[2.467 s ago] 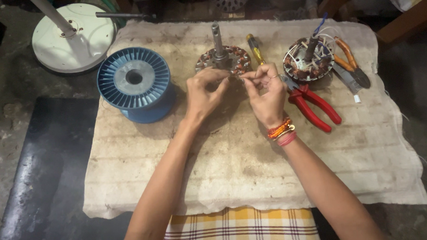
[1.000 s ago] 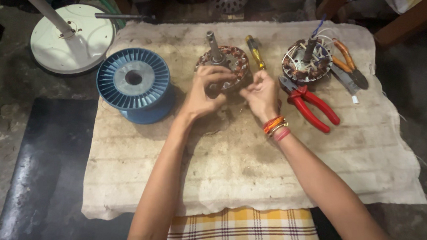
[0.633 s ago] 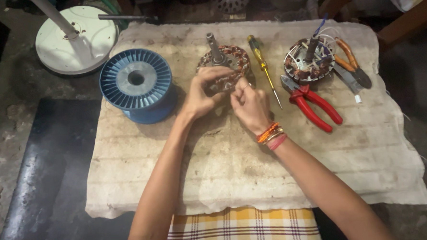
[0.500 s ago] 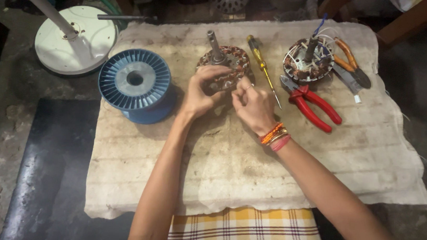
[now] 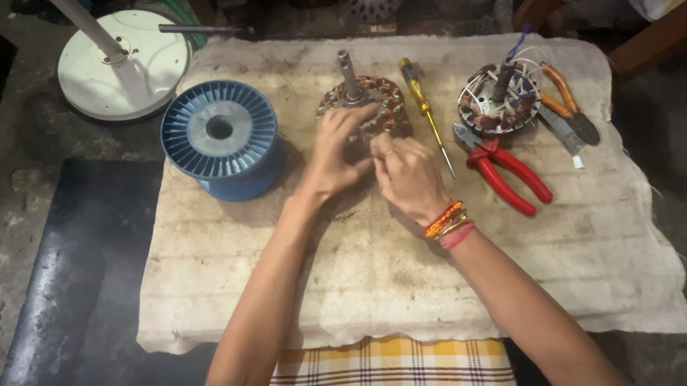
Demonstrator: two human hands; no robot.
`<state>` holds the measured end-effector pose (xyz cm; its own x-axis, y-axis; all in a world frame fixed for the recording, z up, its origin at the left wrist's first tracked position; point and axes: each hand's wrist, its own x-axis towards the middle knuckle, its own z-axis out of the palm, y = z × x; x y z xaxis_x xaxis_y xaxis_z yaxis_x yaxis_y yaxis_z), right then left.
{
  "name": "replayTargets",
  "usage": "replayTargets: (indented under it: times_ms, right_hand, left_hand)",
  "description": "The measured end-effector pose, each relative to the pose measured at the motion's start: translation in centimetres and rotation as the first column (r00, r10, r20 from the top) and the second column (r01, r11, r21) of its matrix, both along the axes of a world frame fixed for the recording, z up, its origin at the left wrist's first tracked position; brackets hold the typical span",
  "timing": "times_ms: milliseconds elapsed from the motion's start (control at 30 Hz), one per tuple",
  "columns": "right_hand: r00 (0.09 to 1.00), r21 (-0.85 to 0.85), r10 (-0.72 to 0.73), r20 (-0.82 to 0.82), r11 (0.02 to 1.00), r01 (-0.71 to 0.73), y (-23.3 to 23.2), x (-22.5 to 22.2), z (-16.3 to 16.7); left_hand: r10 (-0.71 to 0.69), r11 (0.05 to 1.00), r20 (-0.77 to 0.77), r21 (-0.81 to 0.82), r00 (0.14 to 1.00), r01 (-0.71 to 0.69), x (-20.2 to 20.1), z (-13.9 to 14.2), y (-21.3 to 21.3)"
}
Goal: The person works on a ceiling fan motor at a workbench. They place the wound armature onto the shaft, fit the blue fan blade wheel onto the motor, and press and adjust the windings and components by hand, using a screwdriver to work on the assembly.
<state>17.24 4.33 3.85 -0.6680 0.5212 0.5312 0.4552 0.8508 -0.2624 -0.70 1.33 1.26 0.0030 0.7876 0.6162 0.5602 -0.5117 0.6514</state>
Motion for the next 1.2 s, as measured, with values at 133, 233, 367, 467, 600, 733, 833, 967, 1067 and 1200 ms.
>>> replayTargets:
  times_ms: [133,233,367,467,600,733,833,967,1067,1200]
  right_hand:
    - [0.999,0.044,0.007,-0.041,0.999,-0.005,-0.3,0.1,0.3]
    - [0.995,0.097,-0.016,-0.101,0.995,0.026,-0.1,0.3,0.5]
    - [0.986,0.116,-0.04,-0.159,0.992,0.059,0.6,1.1,0.3]
    - [0.986,0.055,-0.024,-0.165,0.998,0.034,1.4,1.3,-0.4]
    - [0.977,-0.022,0.099,-0.187,0.994,-0.105,2.2,2.0,-1.6]
    - [0.98,-0.059,0.023,-0.2,0.998,-0.035,2.8,2.0,-2.6]
    - [0.976,-0.061,0.027,-0.214,0.997,-0.041,3.3,2.0,-2.8]
    - [0.976,0.067,0.055,-0.213,0.997,-0.042,3.3,2.5,-2.5]
    - [0.969,0.093,0.016,-0.248,0.996,0.007,3.6,2.5,-2.2]
    - [0.952,0.192,0.006,-0.307,0.98,0.056,3.9,2.2,-2.5]
  left_hand:
    - [0.017,0.998,-0.036,0.056,0.999,-0.015,0.4,-0.2,0.2]
    - [0.031,0.997,-0.066,0.073,0.997,-0.026,0.5,-0.3,0.4]
    - [0.068,0.994,-0.039,0.082,0.997,-0.065,0.5,-0.4,0.5]
    - [0.086,0.994,-0.006,0.073,0.996,-0.085,0.5,-0.4,0.4]
    - [0.1,0.991,0.01,0.085,0.995,-0.1,0.6,-0.4,0.6]
    - [0.104,0.992,0.035,0.062,0.994,-0.106,0.6,-0.2,0.6]
    - [0.106,0.993,0.047,0.053,0.993,-0.108,0.6,0.0,0.5]
    - [0.119,0.993,0.105,0.009,0.987,-0.12,0.8,0.2,0.3]
    - [0.15,0.988,0.167,-0.053,0.974,-0.143,1.1,0.3,0.2]
    - [0.195,0.978,0.251,-0.127,0.948,-0.167,1.4,0.3,0.4]
